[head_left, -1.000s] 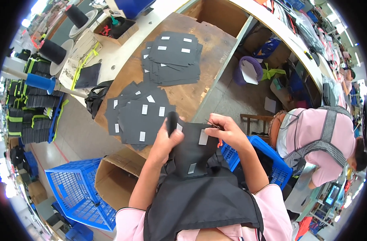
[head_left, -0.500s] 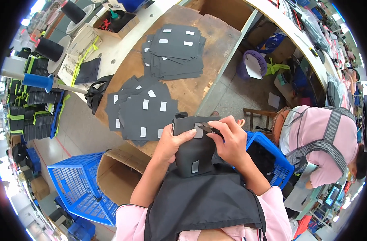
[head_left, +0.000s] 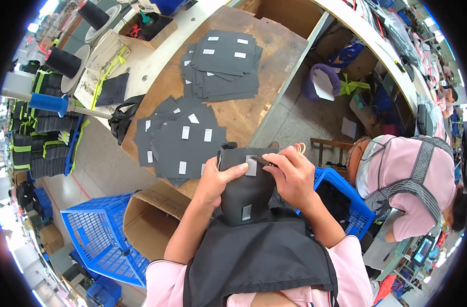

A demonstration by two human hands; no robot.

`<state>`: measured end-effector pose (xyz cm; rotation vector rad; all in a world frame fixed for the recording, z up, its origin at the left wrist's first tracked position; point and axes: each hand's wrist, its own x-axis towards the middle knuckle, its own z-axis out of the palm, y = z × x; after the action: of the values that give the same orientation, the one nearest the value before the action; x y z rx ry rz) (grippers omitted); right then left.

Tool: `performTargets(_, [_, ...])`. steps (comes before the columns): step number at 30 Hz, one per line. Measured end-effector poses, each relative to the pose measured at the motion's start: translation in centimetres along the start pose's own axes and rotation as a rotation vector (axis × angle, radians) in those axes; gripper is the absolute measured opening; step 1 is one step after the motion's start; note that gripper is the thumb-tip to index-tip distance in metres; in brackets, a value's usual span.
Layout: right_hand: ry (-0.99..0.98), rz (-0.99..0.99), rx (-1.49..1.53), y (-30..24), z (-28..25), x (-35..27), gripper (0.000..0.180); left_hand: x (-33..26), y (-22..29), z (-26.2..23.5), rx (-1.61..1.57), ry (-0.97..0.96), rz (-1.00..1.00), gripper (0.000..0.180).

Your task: Trimming excess threads from fabric components in a garment factory.

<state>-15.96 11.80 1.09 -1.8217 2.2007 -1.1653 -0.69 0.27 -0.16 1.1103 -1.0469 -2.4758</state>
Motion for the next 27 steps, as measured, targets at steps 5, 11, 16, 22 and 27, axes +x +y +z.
performTargets(5, [0.095, 0.072, 0.093, -0.4, 0.4, -0.6, 0.025, 0.1, 0.0, 0.0, -0.044, 0.069, 0.028, 0.026])
performTargets(11, [0.132, 0.843, 0.972, 1.2, 1.3, -2.7, 0.034, 0.7, 0.1, 0.1, -0.18, 0.306, 0.228, 0.029])
performTargets(16, [-0.163, 1.289, 1.552, 0.6, 1.4, -6.2, 0.038, 1.7, -0.9, 0.5, -0.384, 0.343, 0.405, 0.036])
performTargets(22, [0.218, 1.087, 1.356, 1.5, 3.0, -2.7, 0.011, 0.8, -3.5, -1.5, -0.215, 0.198, 0.561, 0.071])
performTargets(27, [0.021, 0.778, 0.898, 2.6, -0.3, 0.0, 0.007, -0.6, 1.2, -1.9, 0.933, 0.507, 1.079, 0.104])
